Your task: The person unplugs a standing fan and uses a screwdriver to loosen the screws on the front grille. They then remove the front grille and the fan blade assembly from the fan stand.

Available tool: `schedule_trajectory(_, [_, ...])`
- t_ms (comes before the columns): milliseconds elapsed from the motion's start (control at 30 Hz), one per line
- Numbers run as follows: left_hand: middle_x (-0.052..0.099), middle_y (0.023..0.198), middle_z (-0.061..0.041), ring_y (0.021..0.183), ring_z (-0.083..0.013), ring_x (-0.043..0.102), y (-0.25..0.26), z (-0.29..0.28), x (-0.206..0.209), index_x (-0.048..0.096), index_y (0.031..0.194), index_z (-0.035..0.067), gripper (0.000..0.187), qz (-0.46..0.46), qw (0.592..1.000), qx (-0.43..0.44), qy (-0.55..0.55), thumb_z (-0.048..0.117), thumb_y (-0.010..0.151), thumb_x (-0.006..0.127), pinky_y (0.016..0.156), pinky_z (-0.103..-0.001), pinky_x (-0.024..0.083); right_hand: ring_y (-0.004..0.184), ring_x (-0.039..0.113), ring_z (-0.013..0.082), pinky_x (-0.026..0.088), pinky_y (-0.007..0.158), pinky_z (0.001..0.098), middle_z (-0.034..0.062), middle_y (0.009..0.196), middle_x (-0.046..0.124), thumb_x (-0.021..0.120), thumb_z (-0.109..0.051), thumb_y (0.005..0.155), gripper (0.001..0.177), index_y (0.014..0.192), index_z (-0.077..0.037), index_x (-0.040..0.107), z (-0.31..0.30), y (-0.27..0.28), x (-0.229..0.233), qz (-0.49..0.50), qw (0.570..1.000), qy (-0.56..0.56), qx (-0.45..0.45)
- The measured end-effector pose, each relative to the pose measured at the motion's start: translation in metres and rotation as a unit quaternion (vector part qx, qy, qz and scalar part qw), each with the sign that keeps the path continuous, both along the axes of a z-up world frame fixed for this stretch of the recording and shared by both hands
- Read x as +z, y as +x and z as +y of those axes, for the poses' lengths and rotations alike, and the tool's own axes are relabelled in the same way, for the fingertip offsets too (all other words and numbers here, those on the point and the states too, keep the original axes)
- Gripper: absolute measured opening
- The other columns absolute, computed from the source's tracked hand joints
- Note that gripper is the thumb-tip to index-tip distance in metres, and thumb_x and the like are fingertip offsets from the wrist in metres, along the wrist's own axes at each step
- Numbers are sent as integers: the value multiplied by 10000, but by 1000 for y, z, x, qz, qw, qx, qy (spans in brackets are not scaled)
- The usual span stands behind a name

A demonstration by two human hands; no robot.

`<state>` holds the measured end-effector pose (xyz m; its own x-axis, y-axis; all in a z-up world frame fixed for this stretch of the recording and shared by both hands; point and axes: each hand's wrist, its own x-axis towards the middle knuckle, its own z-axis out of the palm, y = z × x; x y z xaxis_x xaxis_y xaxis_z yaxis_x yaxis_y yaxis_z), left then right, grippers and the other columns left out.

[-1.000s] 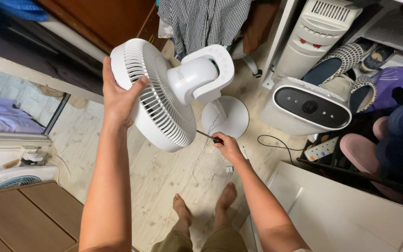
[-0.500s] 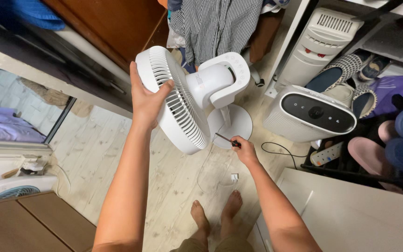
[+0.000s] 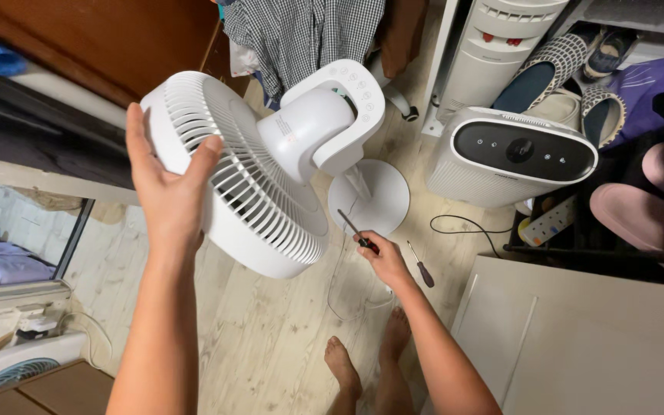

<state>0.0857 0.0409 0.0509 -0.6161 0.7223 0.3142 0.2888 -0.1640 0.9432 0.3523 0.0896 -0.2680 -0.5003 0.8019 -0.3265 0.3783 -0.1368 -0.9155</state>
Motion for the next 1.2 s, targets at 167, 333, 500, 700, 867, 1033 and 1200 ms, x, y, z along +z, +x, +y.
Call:
schedule_trajectory(167, [537,1544,-170,1334,-209,590,4,2,3,337,1635,-20,764,18,1000,5,1,13,998,757,1144,-325,509,789,633,138,522,760,286,42,927,728,704,-107,912,253,1164,-91,701,9,-2,-2,30,998,29,37])
schedule_trajectory(333, [560,1508,-145,1290,-184,606,-1,2,-3,433,1563,-50,640,22,1000,-10,21,37,1019,758,1118,-314,523,884,672,189,528,826,310,91,1027,734,683,-92,912,268,1178,-58,687,22,-3,-11,53,996,61,45])
schedule_trajectory(500, [603,1419,-141,1230,-169,629,5,1,4,443,1537,-62,636,13,1000,1,7,68,997,755,1082,-290,528,948,678,233,526,845,341,87,1063,716,664,-102,928,241,1163,-49,678,22,4,-3,37,992,111,54])
schedule_trajectory(700, [409,1518,-226,1285,-219,596,15,1,10,484,1499,-7,571,77,997,17,-19,111,986,704,1075,-312,508,959,664,275,524,843,359,100,1081,713,667,-91,906,259,1160,-46,683,19,-1,-10,46,990,124,44])
schedule_trajectory(867, [101,1753,-279,1615,-388,212,23,-18,7,681,1378,60,358,444,895,19,-42,157,1034,673,1363,-464,244,987,682,264,536,856,352,91,1099,725,672,-105,901,259,1154,-51,693,9,-14,-33,77,990,110,37])
schedule_trajectory(1033, [406,1637,-218,1599,-405,319,18,-28,7,702,1254,71,325,560,823,-17,-88,252,1015,577,1343,-561,150,982,710,243,547,857,334,81,1107,737,668,-102,897,263,1153,-52,695,3,-25,-74,110,991,78,10])
schedule_trajectory(1200, [610,1416,-184,1505,-402,457,20,-21,14,655,1250,39,357,597,794,-34,-111,280,1042,492,1301,-551,239,984,705,180,573,733,324,43,1145,719,674,-104,904,272,1172,-69,701,-2,-44,-113,104,994,-23,-30])
